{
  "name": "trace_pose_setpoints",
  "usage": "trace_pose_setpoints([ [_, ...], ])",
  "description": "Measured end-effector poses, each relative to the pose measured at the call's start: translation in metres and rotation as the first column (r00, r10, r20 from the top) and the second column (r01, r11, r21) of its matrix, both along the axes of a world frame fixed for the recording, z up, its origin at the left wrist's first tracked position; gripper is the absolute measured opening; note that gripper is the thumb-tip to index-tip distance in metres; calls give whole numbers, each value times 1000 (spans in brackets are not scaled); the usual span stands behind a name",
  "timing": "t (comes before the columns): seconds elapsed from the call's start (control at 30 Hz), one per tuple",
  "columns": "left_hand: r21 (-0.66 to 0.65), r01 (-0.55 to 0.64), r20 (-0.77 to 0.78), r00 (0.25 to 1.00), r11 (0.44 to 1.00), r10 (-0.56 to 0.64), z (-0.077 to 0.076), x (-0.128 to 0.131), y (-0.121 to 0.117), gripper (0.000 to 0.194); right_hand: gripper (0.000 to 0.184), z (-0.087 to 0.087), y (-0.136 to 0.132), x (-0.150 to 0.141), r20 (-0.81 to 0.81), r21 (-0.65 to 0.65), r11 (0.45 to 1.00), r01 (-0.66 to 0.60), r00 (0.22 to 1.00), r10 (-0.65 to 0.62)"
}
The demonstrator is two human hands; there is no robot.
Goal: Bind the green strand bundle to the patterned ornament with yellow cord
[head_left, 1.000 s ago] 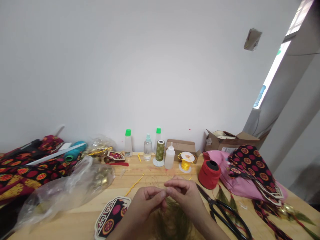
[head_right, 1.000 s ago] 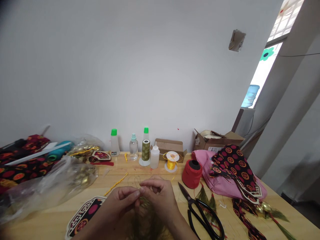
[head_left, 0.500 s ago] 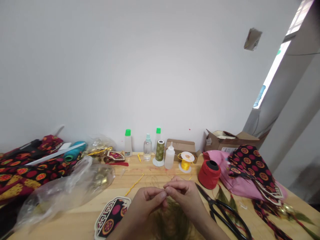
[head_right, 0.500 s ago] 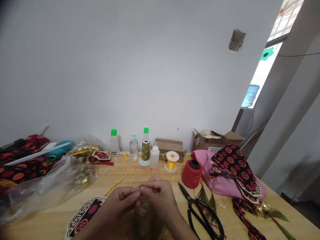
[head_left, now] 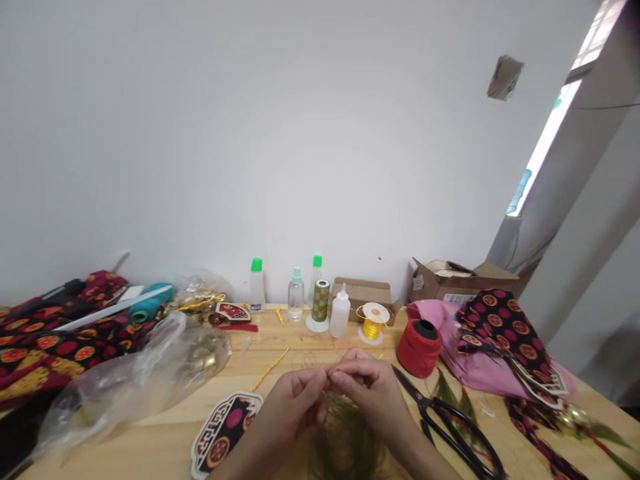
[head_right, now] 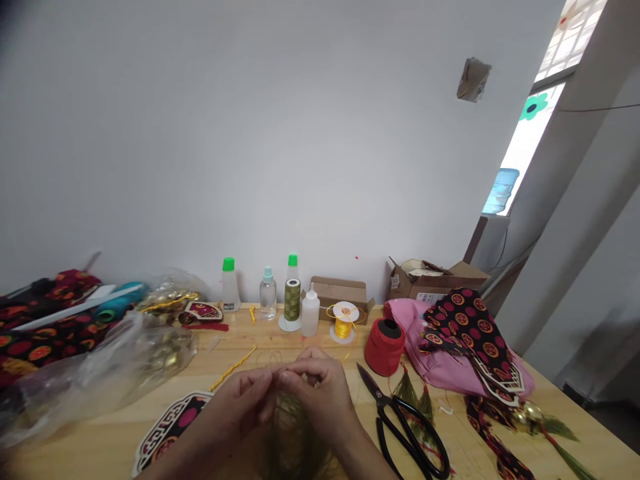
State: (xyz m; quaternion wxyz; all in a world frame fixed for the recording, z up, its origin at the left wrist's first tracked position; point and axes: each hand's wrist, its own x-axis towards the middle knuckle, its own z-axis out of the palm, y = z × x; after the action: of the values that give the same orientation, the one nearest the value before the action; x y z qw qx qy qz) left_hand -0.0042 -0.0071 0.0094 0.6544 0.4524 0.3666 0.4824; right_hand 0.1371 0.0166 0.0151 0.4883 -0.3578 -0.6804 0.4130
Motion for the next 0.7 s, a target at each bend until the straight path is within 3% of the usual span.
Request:
trace_pose_setpoints([
  [0.2, 37, 23, -205, 979, 999, -15, -5, -2, 3, 31, 13, 1, -1, -2, 12, -4, 1000, 5, 1000, -5],
  [0.4, 86, 8, -355, 935, 996, 23, 2, -3, 3, 34, 13, 1, -3, -2, 10, -9, 1000, -8, 1000, 8],
  [0.47, 126, -20, -340, 938, 992, 62, 5, -3, 3, 30, 14, 2, -2, -2, -6, -16, 1000, -13, 1000, 13],
  [0.57, 163, -152, -248, 950, 975, 190, 6, -4, 5, 20, 15, 4, -2, -2, -60, -15, 1000, -5, 998, 4],
  [0.7, 183, -254, -162, 945, 950, 284, 3, -6, 6, 20, 17, 2, -5, -8, -95, -43, 998, -40, 995, 36],
])
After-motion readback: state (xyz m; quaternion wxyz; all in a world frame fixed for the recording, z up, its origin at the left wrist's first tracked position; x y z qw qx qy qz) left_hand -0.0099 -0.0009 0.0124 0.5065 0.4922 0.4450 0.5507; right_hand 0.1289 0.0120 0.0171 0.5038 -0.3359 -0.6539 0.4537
